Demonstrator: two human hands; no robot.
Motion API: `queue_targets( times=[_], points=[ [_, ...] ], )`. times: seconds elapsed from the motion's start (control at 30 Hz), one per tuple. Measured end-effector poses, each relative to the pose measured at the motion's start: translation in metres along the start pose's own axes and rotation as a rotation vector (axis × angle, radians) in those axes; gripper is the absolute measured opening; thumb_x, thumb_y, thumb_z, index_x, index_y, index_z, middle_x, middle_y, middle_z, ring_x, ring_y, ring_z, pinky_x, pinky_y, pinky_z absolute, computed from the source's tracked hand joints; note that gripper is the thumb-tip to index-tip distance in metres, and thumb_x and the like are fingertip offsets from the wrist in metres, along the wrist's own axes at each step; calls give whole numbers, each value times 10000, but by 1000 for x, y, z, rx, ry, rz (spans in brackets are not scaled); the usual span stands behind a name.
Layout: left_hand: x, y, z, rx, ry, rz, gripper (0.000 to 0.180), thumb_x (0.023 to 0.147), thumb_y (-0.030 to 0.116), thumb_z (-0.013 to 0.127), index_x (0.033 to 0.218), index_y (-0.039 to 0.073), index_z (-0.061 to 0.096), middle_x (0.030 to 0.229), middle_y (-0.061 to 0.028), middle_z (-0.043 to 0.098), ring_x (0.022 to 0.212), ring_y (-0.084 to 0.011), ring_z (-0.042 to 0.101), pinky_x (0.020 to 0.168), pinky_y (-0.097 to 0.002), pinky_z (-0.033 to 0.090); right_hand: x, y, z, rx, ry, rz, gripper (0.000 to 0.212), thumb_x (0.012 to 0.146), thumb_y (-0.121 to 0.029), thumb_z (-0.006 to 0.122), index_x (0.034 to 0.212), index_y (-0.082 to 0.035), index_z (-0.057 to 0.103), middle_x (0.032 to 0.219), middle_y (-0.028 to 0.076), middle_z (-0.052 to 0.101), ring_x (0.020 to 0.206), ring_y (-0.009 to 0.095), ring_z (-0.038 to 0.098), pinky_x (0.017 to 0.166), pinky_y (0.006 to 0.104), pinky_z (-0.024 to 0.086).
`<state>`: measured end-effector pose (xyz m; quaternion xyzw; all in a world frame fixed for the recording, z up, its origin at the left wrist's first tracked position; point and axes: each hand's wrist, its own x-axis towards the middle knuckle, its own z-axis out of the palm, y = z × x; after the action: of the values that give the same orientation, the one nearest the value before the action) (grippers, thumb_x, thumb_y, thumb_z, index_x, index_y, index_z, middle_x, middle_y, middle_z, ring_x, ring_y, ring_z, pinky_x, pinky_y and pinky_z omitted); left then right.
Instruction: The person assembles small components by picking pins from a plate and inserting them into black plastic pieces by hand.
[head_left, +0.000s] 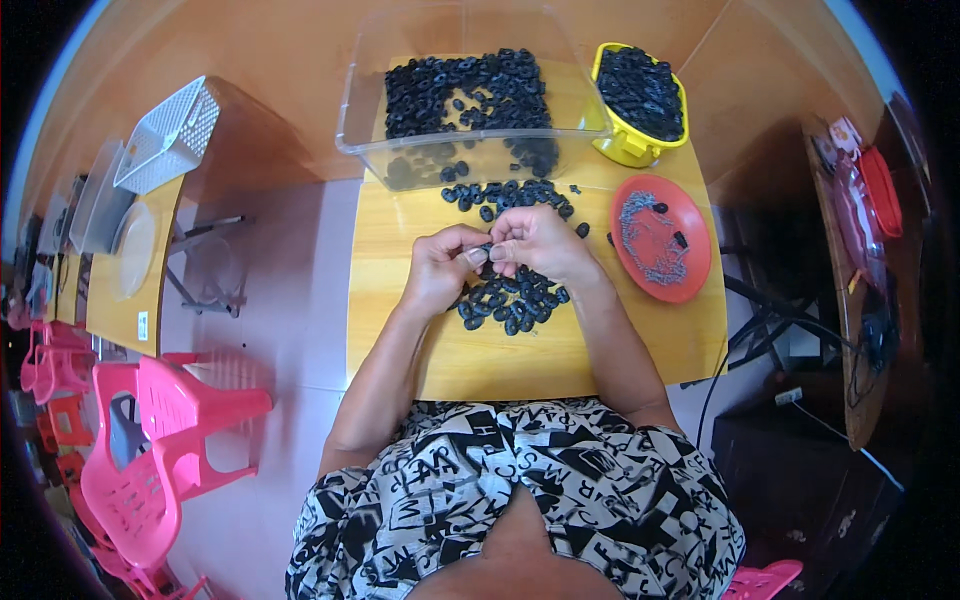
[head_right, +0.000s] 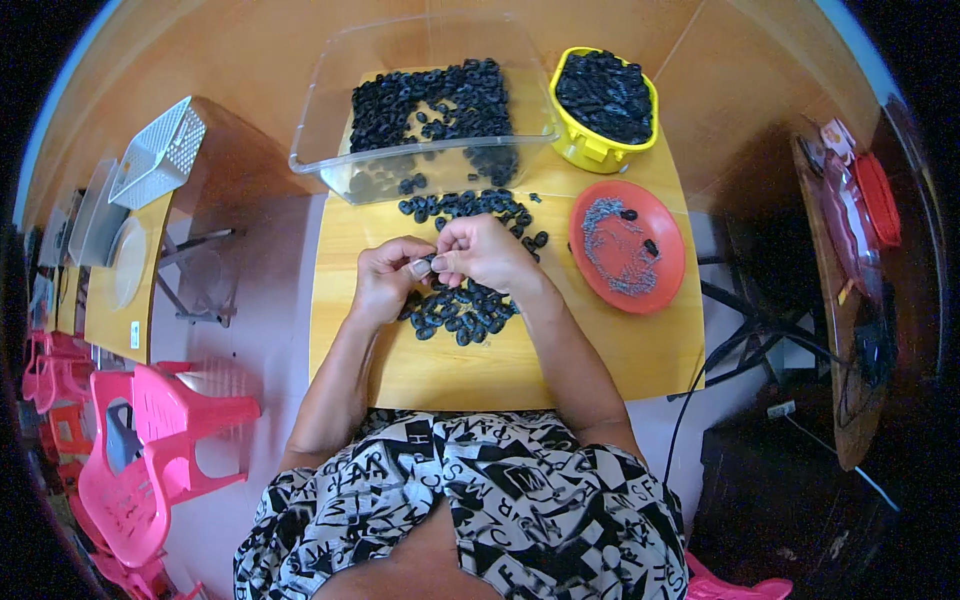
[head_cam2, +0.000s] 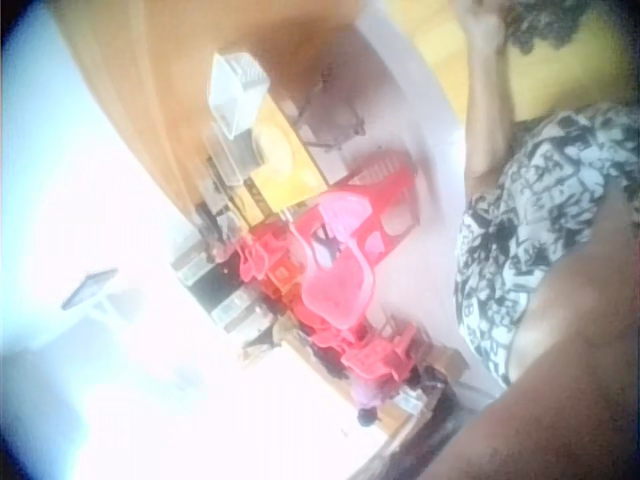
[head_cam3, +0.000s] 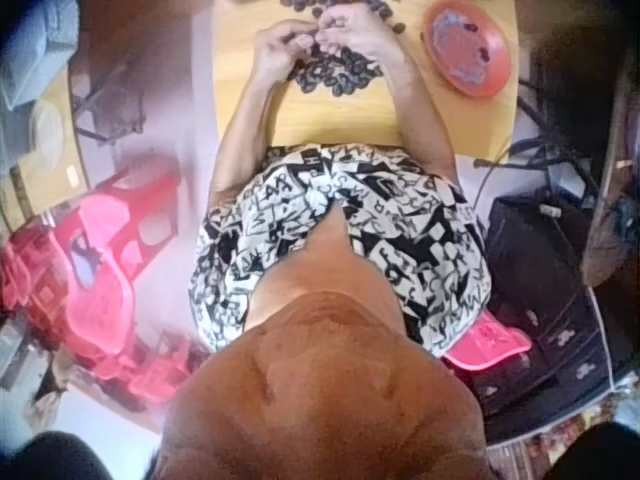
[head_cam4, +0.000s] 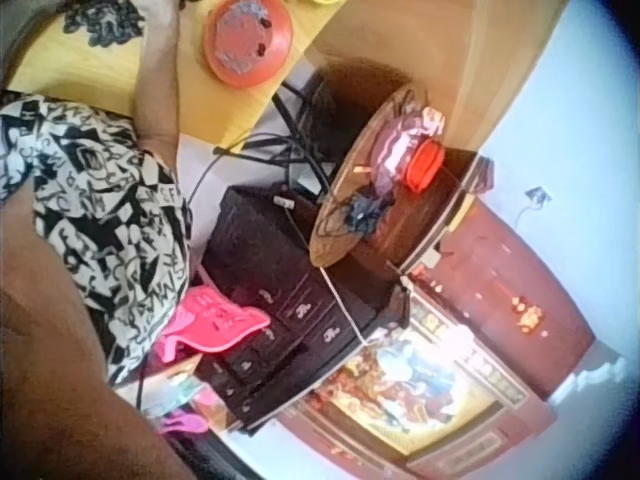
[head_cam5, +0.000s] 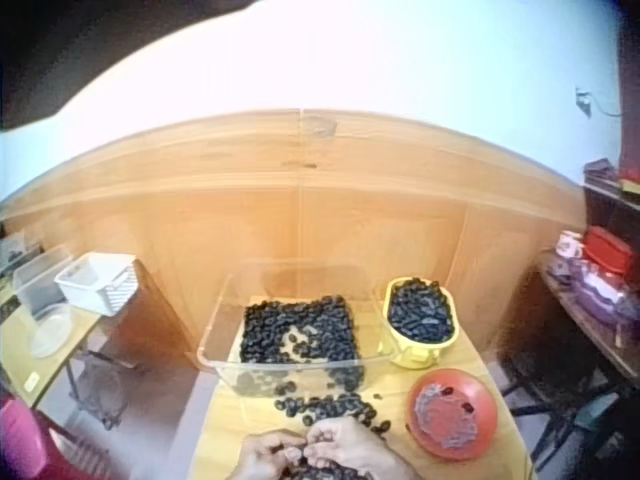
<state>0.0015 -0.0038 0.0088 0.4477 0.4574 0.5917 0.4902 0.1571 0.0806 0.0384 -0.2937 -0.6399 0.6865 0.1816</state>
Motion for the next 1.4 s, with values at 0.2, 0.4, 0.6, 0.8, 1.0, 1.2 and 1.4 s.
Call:
queue_targets(
  times=[0.2, 0.4, 0.6, 0.8, 1.0, 1.2, 1.4],
  points=[
    [2, 2, 6, -140, -18, -69, 440, 783, -59, 635, 1207, -23, 521, 889, -31, 595, 746, -94, 562, 679, -208, 482, -24, -26, -14, -161, 149, 26, 46, 813, -20, 605, 808, 25, 606, 655, 75, 612, 537, 104, 573, 486, 234, 476],
    [10, 3, -17, -33, 215, -27, 289, 811, 19, 647, 1084, -53, 585, 872, -37, 594, 754, -100, 566, 705, -221, 483, -47, -62, -120, -536, 888, -231, 130, 793, -83, 631, 867, 21, 655, 659, 9, 585, 593, 79, 538, 551, 224, 434],
    [13, -1, -27, 275, 286, 34, 255, 795, 38, 667, 1022, -57, 600, 825, -50, 591, 709, -114, 556, 658, -238, 469, -10, -65, -239, -785, 1322, -55, 171, 787, -184, 667, 844, -26, 697, 711, 78, 665, 628, 135, 593, 587, 304, 455],
    [16, -8, -31, 609, 272, 110, 238, 752, 38, 687, 965, -48, 625, 781, -107, 582, 670, -161, 555, 642, -271, 466, -12, -57, -239, -838, 1173, 84, 208, 766, -269, 680, 839, -75, 704, 763, 166, 659, 747, 280, 650, 698, 377, 486],
    [16, -11, -39, 636, 234, 88, 278, 719, 40, 708, 975, -39, 632, 817, -115, 581, 679, -190, 558, 645, -297, 463, -63, -60, -211, -1017, 1198, -79, 217, 783, -265, 640, 847, -64, 690, 794, 189, 646, 756, 325, 642, 689, 397, 496],
    [2, 32, -30, 745, -243, 54, 463, 552, 64, 819, 961, -27, 621, 910, -108, 543, 735, -217, 559, 663, -325, 469, -119, -11, -192, -1168, 821, 203, 154, 730, -82, 590, 854, -53, 677, 807, 191, 632, 774, 338, 629, 711, 407, 494],
    [-5, 47, -34, 980, -338, -108, 528, 499, 42, 837, 961, -5, 587, 871, -122, 559, 760, -268, 569, 676, -355, 469, -119, 10, -149, -1153, 683, 302, 212, 743, -49, 590, 945, -27, 653, 881, 198, 635, 814, 327, 625, 732, 390, 487]
  ],
)
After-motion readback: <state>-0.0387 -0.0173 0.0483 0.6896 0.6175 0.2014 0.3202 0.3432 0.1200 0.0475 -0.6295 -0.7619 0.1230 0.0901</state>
